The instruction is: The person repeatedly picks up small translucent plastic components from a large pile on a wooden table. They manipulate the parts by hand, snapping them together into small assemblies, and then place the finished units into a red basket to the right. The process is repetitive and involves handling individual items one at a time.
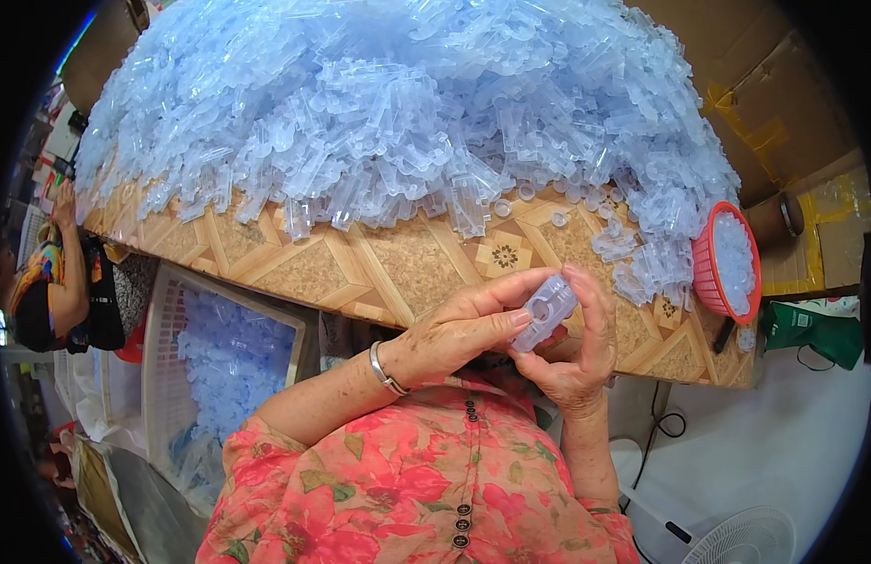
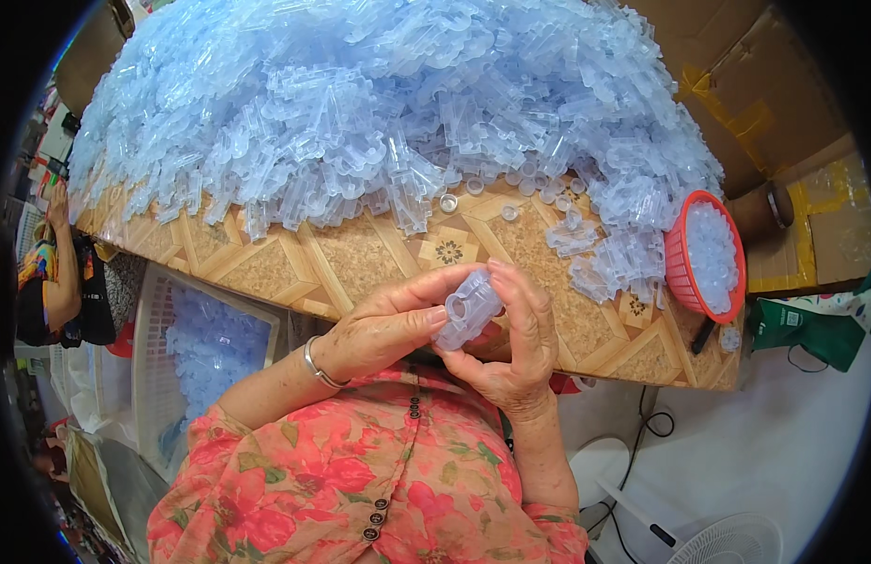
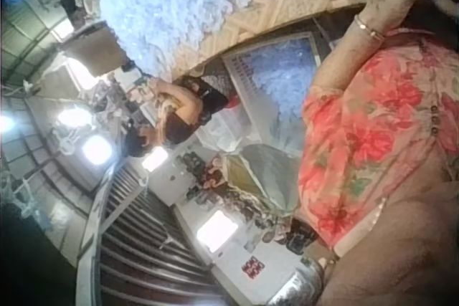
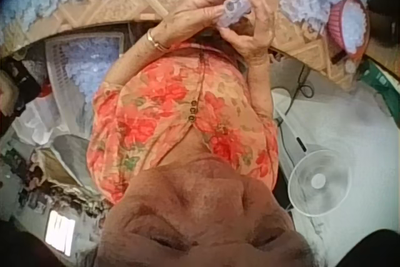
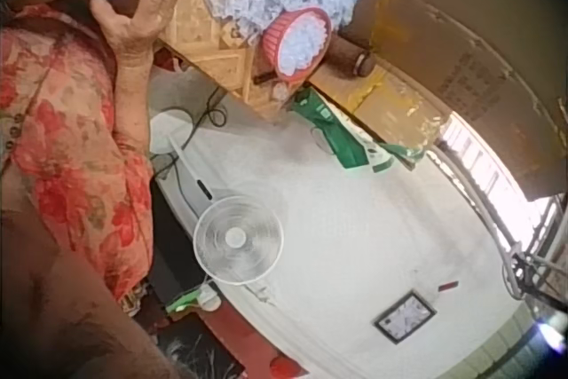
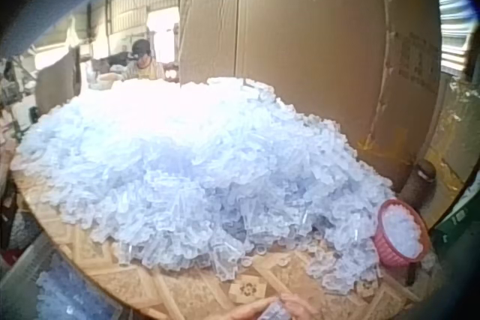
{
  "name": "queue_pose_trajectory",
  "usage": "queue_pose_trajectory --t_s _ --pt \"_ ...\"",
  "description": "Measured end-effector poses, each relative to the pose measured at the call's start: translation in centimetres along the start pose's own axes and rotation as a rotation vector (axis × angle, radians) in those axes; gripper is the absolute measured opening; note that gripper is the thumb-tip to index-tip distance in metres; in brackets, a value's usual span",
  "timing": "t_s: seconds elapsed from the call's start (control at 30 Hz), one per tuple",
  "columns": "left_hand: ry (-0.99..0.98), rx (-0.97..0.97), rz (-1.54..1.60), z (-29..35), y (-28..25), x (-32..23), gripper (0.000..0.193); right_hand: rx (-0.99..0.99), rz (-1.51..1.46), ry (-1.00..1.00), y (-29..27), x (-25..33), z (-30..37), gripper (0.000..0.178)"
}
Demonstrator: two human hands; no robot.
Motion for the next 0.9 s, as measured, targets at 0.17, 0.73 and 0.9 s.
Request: queue_pose_trajectory --t_s 0.17,0.73,0.9 --pt "-0.003 -0.011 -0.044 0.0 -0.3 0.2 0.06 0.003 0.018 0.001 0.1 0.0 0.0 0.084" --pt "0.292 0.014 -0.884 0.0 0.5 -1.8 0.069 -0.043 0.118 0.002 0.4 0.6 0.5 0.083" --pt "0.163 -0.069 -1.067 -0.6 -0.8 -1.6 0.069 0.064 0.126 0.06 1.2 0.0 0.1 0.078"
Point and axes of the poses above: each hand's wrist, its own z-axis away from the middle knuckle, its own y-axis out of the palm, x = y × z, the point moved 8 cm from there along -z, towards the middle knuckle, and after that the axes turned 2 degrees about x, right-handed, at the moved point
